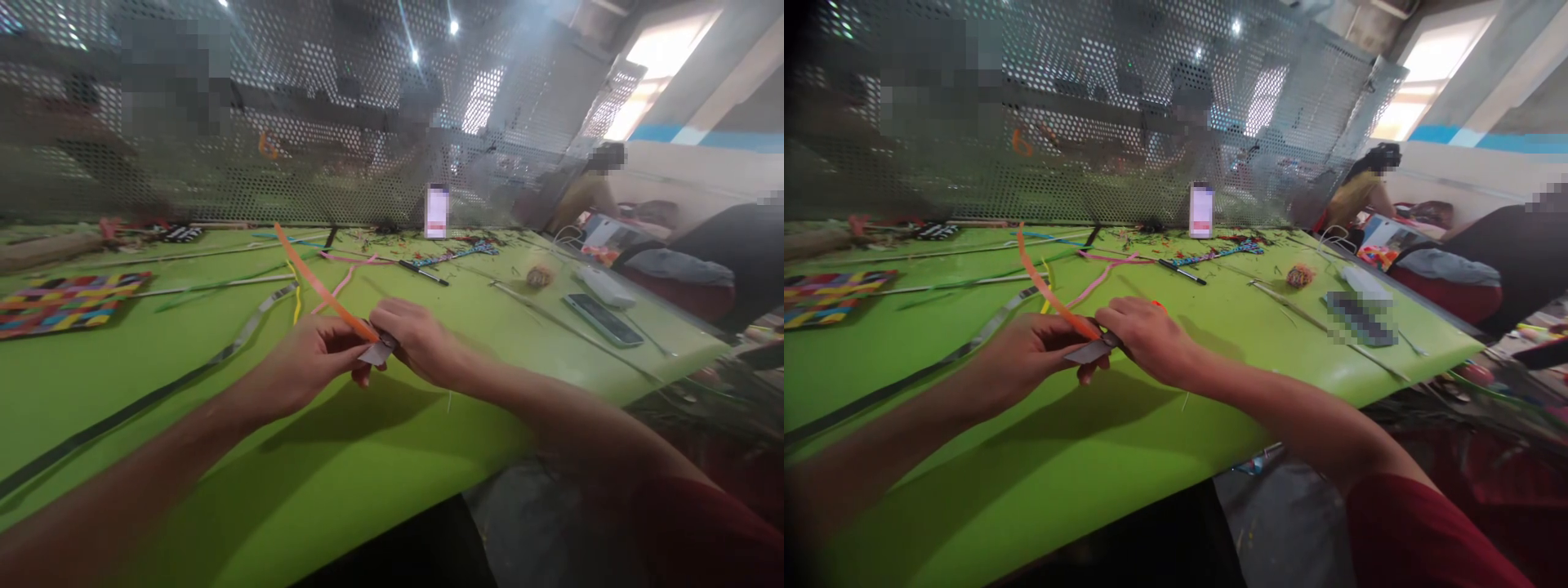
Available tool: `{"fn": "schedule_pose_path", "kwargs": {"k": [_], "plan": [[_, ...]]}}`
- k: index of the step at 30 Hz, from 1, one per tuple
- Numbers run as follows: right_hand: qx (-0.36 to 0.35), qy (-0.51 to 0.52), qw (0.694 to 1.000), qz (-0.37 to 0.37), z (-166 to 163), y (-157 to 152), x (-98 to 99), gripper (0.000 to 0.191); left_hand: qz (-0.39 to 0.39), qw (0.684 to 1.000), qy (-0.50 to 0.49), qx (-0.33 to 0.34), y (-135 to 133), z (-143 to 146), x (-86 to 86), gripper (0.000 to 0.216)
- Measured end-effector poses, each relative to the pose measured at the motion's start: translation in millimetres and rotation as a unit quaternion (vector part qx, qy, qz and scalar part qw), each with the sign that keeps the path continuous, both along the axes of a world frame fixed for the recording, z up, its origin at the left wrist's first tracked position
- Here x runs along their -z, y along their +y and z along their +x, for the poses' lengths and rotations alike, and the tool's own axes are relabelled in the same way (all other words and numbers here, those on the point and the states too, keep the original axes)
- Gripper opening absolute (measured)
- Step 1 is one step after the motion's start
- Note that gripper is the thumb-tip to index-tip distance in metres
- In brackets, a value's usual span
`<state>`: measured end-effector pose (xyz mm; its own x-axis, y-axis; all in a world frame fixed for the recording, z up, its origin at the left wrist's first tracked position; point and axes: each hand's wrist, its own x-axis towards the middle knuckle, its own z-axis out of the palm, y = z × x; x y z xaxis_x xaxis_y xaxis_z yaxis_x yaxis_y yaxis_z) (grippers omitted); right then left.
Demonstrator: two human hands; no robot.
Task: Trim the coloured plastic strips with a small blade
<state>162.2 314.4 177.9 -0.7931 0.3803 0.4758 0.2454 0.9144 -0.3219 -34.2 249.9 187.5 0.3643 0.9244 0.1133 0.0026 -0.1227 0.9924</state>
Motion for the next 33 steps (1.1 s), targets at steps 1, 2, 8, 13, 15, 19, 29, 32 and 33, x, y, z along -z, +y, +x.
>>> {"fn": "schedule_pose_path", "kwargs": {"k": [1, 2, 8, 13, 15, 19, 29, 32, 33], "plan": [[-0.002, 0.003, 1.000, -0.002, 0, 0, 0.3, 0.028, 0.000, 1.000, 0.000, 0.002, 0, 0, 0.0, 0.017], [-0.004, 0.004, 1.000, -0.004, 0, 0, 0.6, 0.028, 0.001, 1.000, 0.000, 0.003, 0, 0, 0.0, 0.017], [-0.010, 0.008, 1.000, -0.017, 0, 1, 1.9, 0.027, 0.003, 1.000, -0.005, -0.002, -1, 0, 1.7, 0.014], [-0.009, 0.017, 1.000, -0.025, -1, 0, 4.1, 0.027, 0.001, 1.000, -0.001, -0.011, -1, 1, 1.1, 0.014], [-0.008, 0.014, 1.000, -0.024, 0, 0, 4.4, 0.027, -0.001, 1.000, 0.008, -0.013, -1, 1, 0.1, 0.015], [0.001, -0.004, 1.000, -0.019, 0, 1, 3.9, 0.027, 0.010, 0.999, 0.029, -0.014, -1, 1, -0.1, 0.018], [0.008, -0.025, 1.000, -0.015, 2, 4, 0.6, 0.021, 0.023, 0.994, 0.098, -0.032, 1, -1, 1.0, 0.028], [0.002, -0.011, 1.000, 0.008, 3, 12, 2.5, 0.018, 0.009, 0.995, 0.082, -0.054, 4, -3, 4.4, 0.030], [0.005, -0.001, 1.000, 0.012, 3, 15, 3.0, 0.017, 0.004, 0.994, 0.081, -0.066, 5, -3, 6.2, 0.030]]}}
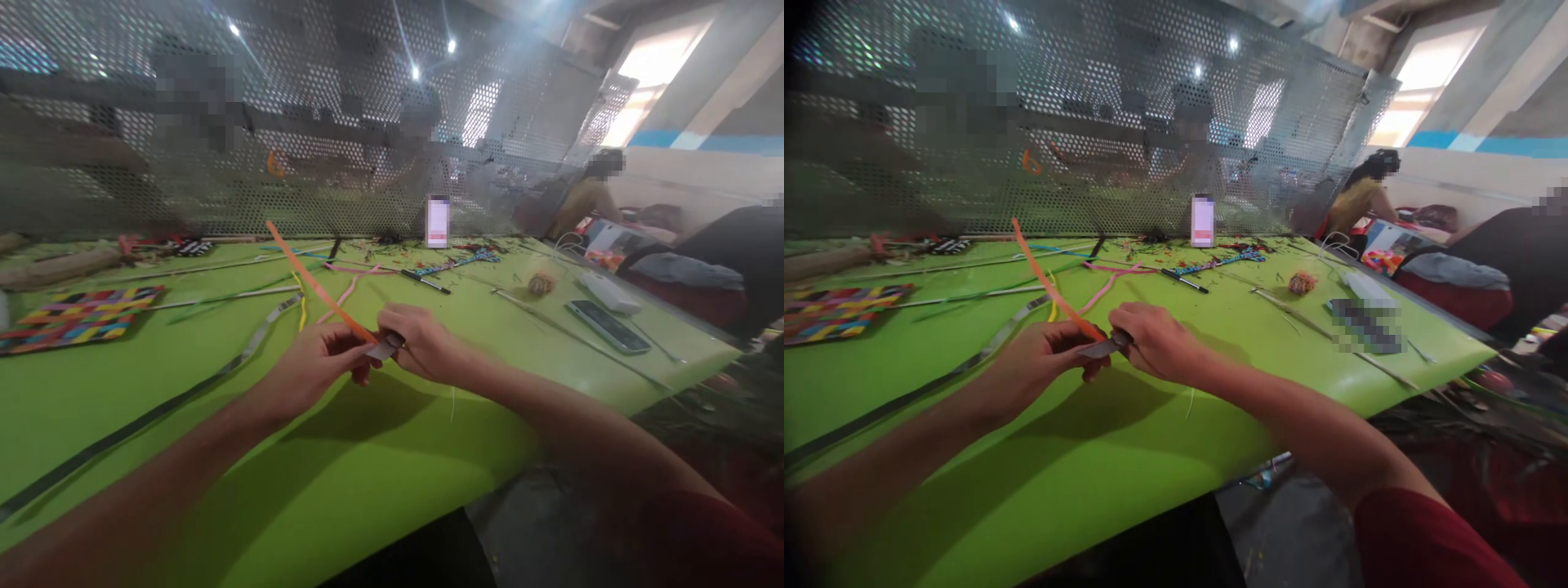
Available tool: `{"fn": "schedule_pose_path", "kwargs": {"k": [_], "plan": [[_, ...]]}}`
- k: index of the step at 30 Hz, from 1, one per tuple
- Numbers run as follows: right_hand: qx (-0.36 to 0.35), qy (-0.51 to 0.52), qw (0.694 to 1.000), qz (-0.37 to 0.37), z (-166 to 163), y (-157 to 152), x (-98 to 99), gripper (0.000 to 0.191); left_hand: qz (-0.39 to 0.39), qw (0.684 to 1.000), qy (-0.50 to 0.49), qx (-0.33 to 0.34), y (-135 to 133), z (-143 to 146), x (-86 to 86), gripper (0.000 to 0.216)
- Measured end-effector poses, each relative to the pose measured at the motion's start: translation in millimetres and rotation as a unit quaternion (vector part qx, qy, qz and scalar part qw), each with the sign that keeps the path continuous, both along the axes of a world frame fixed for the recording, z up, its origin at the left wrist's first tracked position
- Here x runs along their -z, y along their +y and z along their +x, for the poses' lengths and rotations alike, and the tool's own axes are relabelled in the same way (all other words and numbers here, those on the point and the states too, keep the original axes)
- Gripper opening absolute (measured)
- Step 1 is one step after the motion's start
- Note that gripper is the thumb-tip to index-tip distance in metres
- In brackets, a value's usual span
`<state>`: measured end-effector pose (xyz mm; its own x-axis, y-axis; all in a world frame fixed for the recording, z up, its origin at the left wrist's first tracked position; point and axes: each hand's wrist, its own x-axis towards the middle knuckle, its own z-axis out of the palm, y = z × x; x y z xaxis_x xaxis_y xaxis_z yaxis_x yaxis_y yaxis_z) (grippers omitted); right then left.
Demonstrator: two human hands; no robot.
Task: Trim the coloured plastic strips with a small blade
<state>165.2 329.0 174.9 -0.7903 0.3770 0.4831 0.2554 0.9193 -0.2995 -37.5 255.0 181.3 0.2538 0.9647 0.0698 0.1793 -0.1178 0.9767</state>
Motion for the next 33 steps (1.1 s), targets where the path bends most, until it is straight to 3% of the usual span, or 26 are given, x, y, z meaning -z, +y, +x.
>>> {"fn": "schedule_pose_path", "kwargs": {"k": [4, 7, 18, 27, 33], "plan": [[0.022, 0.055, 0.997, -0.052, -1, 4, -1.7, 0.012, -0.009, 0.999, 0.018, -0.034, 5, -1, 6.4, 0.033], [-0.003, 0.043, 0.994, -0.102, -1, 2, -4.5, 0.017, -0.009, 0.999, 0.021, -0.030, 8, 0, 8.5, 0.036], [-0.011, -0.011, 0.996, -0.090, 2, 4, -0.5, 0.004, -0.012, 0.999, 0.024, -0.031, 8, 3, 8.4, 0.030], [0.049, -0.103, 0.993, 0.026, -1, -3, 2.2, 0.012, -0.020, 1.000, 0.017, 0.008, 9, 1, 15.0, 0.019], [0.069, -0.090, 0.985, 0.128, -3, -9, 2.7, 0.020, -0.061, 0.996, 0.037, 0.062, 4, 2, 11.2, 0.009]]}}
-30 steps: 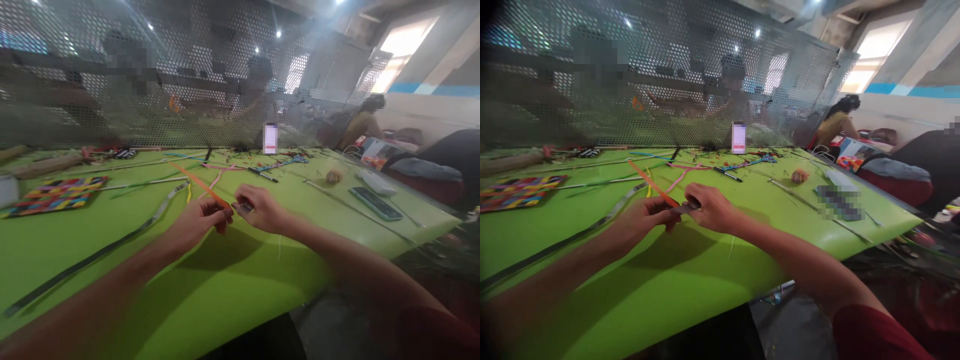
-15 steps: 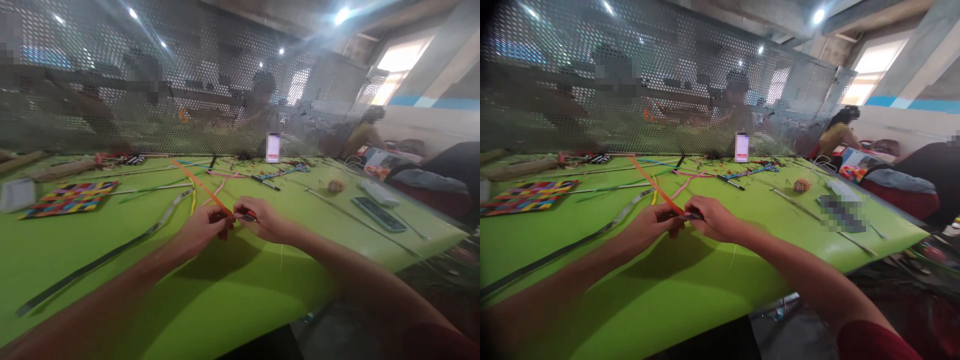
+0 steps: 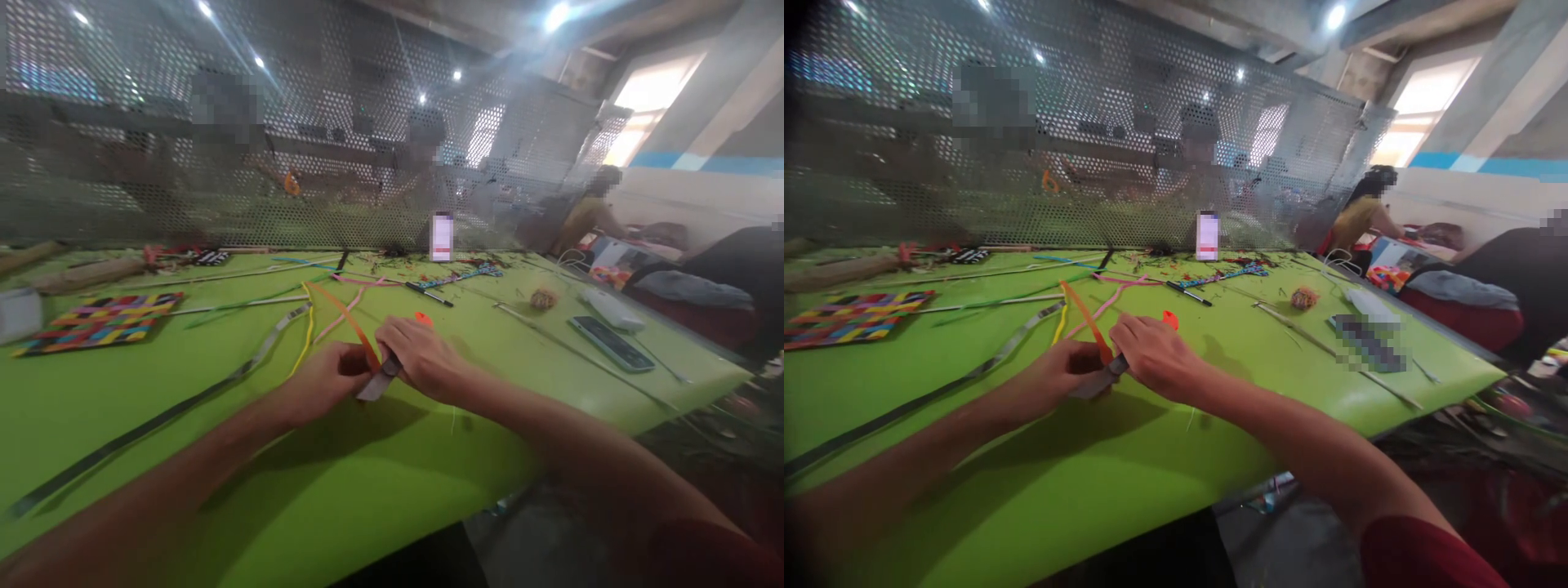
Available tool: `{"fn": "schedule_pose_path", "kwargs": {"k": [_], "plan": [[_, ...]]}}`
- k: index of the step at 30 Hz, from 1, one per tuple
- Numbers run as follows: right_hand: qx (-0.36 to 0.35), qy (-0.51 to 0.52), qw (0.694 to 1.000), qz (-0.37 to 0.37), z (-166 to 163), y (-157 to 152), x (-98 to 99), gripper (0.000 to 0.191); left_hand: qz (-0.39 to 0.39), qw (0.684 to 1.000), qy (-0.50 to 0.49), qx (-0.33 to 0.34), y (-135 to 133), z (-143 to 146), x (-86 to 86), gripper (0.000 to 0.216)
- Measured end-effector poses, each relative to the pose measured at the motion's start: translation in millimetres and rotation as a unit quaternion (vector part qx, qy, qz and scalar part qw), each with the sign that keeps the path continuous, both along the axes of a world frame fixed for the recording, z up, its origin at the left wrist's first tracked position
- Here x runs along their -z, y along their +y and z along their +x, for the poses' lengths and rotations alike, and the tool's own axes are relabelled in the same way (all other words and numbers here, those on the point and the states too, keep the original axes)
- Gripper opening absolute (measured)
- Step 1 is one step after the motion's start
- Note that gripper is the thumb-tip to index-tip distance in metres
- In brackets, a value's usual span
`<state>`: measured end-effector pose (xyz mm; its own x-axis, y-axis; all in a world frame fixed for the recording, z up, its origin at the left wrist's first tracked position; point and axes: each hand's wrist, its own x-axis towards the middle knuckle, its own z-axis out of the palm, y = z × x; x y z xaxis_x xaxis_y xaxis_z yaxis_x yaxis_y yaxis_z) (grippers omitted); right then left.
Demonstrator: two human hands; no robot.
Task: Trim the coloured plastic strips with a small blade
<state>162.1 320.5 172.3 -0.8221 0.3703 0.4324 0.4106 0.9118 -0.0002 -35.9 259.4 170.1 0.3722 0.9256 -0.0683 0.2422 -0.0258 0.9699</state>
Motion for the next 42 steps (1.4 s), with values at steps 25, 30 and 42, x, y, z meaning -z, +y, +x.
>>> {"fn": "schedule_pose_path", "kwargs": {"k": [25, 30, 42], "plan": [[0.361, -0.050, 0.923, 0.127, -35, 112, -125.1, 0.047, -0.010, 0.975, 0.107, 0.194, -14, 9, 12.5, 0.013], [0.394, -0.042, 0.906, 0.148, -28, 130, -161.9, 0.050, -0.036, 0.973, 0.080, 0.215, -13, 6, 10.5, 0.013], [0.447, 0.061, 0.885, 0.114, 15, 163, -252.1, 0.045, -0.008, 0.962, 0.119, 0.244, -13, 3, 10.9, 0.005]]}}
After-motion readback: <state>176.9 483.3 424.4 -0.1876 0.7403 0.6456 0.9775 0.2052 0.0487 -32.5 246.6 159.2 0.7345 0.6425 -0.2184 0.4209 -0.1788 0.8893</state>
